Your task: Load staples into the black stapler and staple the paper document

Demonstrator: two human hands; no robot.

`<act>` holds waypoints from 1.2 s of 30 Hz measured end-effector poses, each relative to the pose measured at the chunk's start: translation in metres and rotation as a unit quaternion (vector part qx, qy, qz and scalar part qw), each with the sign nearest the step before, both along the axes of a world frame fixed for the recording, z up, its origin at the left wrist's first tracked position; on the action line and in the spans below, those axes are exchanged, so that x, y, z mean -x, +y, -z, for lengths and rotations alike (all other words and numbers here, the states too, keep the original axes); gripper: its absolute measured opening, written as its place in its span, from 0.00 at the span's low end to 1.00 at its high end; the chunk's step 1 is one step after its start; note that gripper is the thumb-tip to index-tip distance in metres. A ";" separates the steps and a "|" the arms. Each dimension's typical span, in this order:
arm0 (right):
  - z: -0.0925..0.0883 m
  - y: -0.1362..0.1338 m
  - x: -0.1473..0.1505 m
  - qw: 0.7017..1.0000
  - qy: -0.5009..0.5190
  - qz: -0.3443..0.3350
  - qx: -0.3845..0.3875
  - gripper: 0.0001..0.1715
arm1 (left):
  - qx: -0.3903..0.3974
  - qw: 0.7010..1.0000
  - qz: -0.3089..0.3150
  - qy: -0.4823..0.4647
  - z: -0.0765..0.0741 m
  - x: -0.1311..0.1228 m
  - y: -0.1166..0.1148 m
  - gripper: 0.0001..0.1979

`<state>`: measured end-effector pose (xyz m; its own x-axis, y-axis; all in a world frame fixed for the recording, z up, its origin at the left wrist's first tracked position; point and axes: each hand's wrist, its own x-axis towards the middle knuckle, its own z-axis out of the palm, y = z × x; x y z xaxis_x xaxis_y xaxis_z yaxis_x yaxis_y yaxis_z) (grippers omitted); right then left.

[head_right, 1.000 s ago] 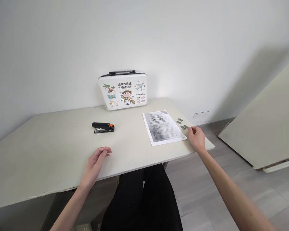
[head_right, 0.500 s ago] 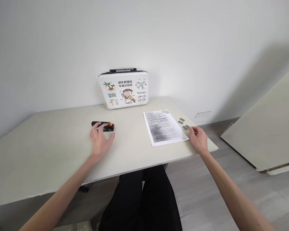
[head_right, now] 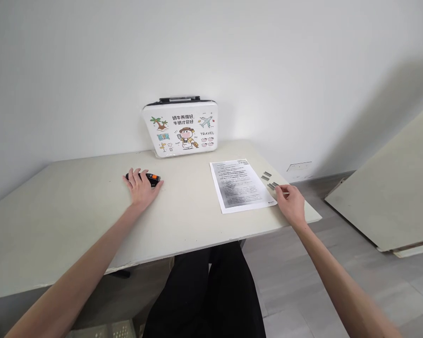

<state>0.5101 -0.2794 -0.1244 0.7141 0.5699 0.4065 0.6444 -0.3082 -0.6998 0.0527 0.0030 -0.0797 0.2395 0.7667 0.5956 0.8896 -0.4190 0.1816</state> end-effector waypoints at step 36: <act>-0.065 -0.003 0.269 0.792 -0.075 -0.595 0.115 0.41 | 0.134 0.969 0.200 0.048 -0.004 0.112 -0.066 0.25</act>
<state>0.2413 -0.2827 -0.0592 -0.4302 0.8745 0.2239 0.6450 0.4713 -0.6016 -0.0594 -0.0626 -0.0753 0.5946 0.7248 0.3480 0.6834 -0.6836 0.2562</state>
